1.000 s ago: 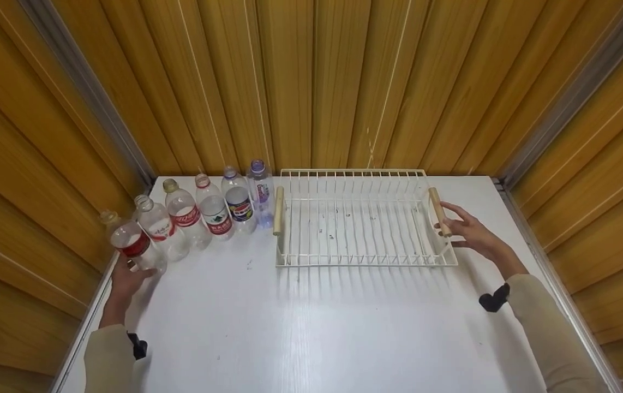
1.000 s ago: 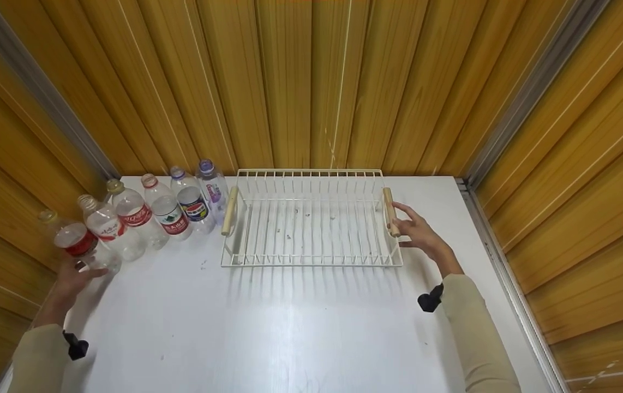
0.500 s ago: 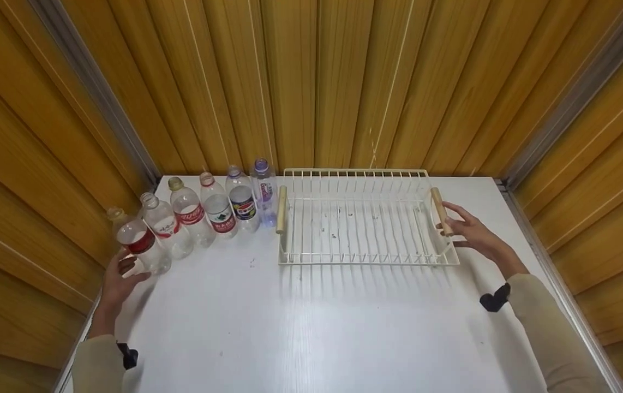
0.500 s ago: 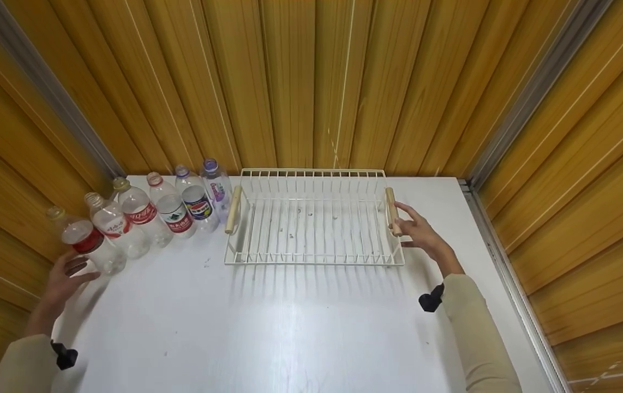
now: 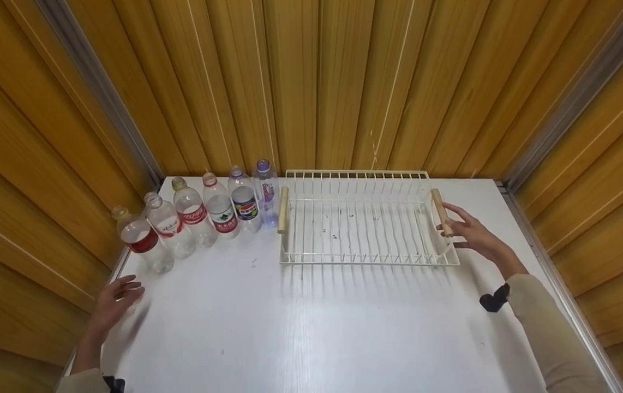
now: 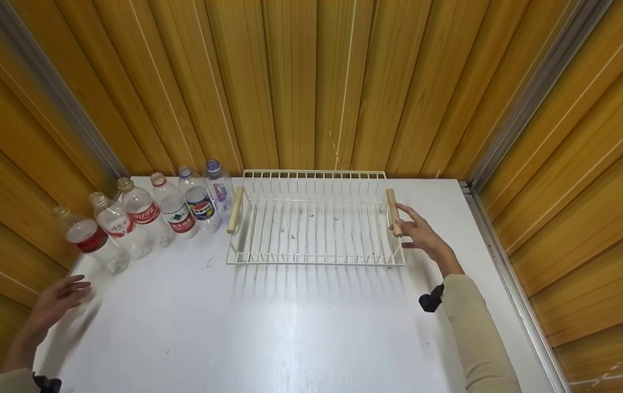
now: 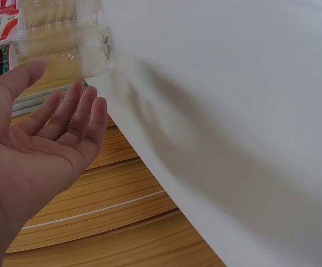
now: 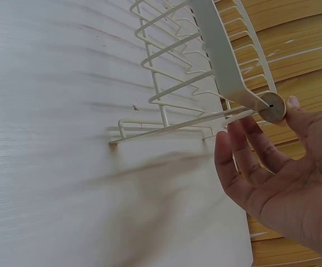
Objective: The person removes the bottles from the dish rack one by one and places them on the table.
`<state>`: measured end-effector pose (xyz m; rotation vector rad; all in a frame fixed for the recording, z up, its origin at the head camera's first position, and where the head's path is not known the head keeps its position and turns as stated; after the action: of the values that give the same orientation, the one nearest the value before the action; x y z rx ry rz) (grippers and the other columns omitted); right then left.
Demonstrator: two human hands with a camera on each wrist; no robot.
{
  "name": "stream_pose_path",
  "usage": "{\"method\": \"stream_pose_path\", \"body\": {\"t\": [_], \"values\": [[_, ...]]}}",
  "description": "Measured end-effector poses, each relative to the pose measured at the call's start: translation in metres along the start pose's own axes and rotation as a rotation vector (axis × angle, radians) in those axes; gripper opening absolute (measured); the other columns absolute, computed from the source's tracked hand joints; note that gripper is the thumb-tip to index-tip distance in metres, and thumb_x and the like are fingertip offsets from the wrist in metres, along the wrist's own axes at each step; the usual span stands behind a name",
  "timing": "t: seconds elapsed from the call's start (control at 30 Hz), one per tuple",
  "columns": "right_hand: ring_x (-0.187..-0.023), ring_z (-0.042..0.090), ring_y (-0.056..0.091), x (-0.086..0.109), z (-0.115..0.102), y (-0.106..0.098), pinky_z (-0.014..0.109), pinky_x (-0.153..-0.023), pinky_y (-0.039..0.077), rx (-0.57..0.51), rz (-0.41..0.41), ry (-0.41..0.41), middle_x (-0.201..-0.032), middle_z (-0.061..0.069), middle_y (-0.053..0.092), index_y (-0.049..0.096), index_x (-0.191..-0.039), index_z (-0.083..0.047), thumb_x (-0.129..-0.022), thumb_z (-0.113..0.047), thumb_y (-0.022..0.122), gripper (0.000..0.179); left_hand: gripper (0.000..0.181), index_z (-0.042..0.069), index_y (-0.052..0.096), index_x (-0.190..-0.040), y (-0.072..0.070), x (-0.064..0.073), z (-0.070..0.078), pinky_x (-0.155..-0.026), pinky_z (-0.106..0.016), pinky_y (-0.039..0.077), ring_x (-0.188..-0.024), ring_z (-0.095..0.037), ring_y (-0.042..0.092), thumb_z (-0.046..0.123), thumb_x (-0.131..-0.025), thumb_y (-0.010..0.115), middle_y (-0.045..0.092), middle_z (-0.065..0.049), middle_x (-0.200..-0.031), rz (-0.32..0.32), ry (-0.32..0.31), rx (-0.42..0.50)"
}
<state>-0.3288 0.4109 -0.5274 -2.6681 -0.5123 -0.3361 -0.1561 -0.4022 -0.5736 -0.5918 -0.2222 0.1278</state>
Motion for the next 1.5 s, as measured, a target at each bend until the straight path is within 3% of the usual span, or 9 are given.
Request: {"method": "stream_pose_path", "body": {"t": [0.1,0.2,0.33,0.43,0.53,0.73,1.0,1.23,1.5], "values": [[-0.126,0.015,0.058,0.002,0.002,-0.001,0.068,-0.114,0.037,0.006,0.004,0.013,-0.155,0.034,0.04,0.002,-0.166,-0.026,-0.11,-0.043,0.041,0.07,0.052,-0.005,0.051,-0.142,0.007,0.006,0.01,-0.082,-0.012,0.049,-0.102,0.003,0.057,0.027,-0.103,0.062,0.064,-0.027,-0.133,-0.037,0.043,-0.077],[-0.132,0.026,0.054,0.004,0.003,-0.001,0.069,-0.114,0.035,0.008,0.004,0.014,-0.155,0.034,0.04,0.002,-0.166,-0.026,-0.11,-0.044,0.041,0.071,0.049,-0.004,0.054,-0.14,0.016,0.009,0.023,-0.082,-0.013,0.048,-0.111,-0.018,0.064,0.026,-0.102,0.064,0.068,-0.024,-0.129,-0.079,0.078,-0.11],[-0.126,0.019,0.056,0.007,0.003,-0.004,0.069,-0.114,0.035,0.017,0.009,0.0,-0.154,0.034,0.04,0.002,-0.166,-0.025,-0.109,-0.045,0.041,0.071,0.049,-0.001,0.055,-0.14,0.03,0.007,0.042,-0.086,-0.02,0.051,-0.12,-0.037,0.062,0.026,-0.102,0.064,0.068,-0.022,-0.127,-0.147,0.112,-0.114],[-0.116,0.006,0.057,0.009,0.003,-0.006,0.069,-0.113,0.036,0.019,0.012,-0.008,-0.153,0.035,0.041,0.003,-0.166,-0.024,-0.109,-0.045,0.041,0.071,0.049,0.001,0.055,-0.141,0.042,0.004,0.054,-0.092,-0.032,0.056,-0.12,-0.036,0.063,0.027,-0.101,0.066,0.068,-0.02,-0.127,-0.191,0.137,-0.102],[-0.117,0.006,0.057,0.009,0.003,-0.005,0.069,-0.113,0.036,0.015,0.002,-0.006,-0.154,0.035,0.04,0.002,-0.166,-0.025,-0.109,-0.045,0.041,0.071,0.05,0.003,0.054,-0.141,0.053,0.0,0.065,-0.096,-0.041,0.057,-0.119,-0.036,0.063,0.027,-0.1,0.067,0.068,-0.021,-0.128,-0.227,0.161,-0.07],[-0.119,0.006,0.057,0.007,0.003,-0.002,0.069,-0.113,0.037,0.024,-0.011,0.006,-0.154,0.034,0.041,0.002,-0.166,-0.026,-0.11,-0.043,0.04,0.069,0.049,0.005,0.055,-0.141,0.073,-0.008,0.091,-0.097,-0.043,0.056,-0.116,-0.033,0.066,0.025,-0.099,0.069,0.067,-0.023,-0.128,-0.262,0.252,-0.045],[-0.137,0.056,0.043,0.004,0.001,-0.002,0.071,-0.112,0.036,0.065,-0.028,-0.019,-0.151,0.038,0.04,0.001,-0.165,-0.022,-0.111,-0.041,0.037,0.068,0.057,0.009,0.049,-0.148,0.096,-0.032,0.131,-0.105,-0.057,0.05,-0.125,-0.038,0.061,0.028,-0.098,0.07,0.066,-0.019,-0.133,-0.277,0.339,-0.053],[-0.137,0.056,0.045,0.003,-0.005,-0.002,0.069,-0.111,0.039,0.083,-0.05,-0.016,-0.153,0.038,0.038,-0.001,-0.165,-0.023,-0.112,-0.037,0.038,0.068,0.064,0.016,0.046,-0.154,0.113,-0.051,0.165,-0.118,-0.061,0.035,-0.143,-0.036,0.047,0.034,-0.097,0.07,0.053,-0.013,-0.153,-0.202,0.395,0.049],[-0.139,0.056,0.042,0.008,-0.01,-0.002,0.066,-0.11,0.042,0.088,-0.059,0.005,-0.159,0.038,0.028,-0.001,-0.165,-0.021,-0.111,-0.035,0.042,0.071,0.067,0.014,0.042,-0.157,0.131,-0.065,0.182,-0.124,-0.064,0.021,-0.155,-0.038,0.026,0.037,-0.099,0.067,0.035,-0.014,-0.165,-0.173,0.401,0.042]]}}
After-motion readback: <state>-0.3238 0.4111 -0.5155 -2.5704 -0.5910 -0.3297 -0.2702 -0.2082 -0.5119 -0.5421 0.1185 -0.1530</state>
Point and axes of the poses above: each hand's wrist, its own x-axis away from the middle knuckle, its own y-axis out of the palm, z = x × y, the point moved 2 cm from there along -x, towards the middle knuckle
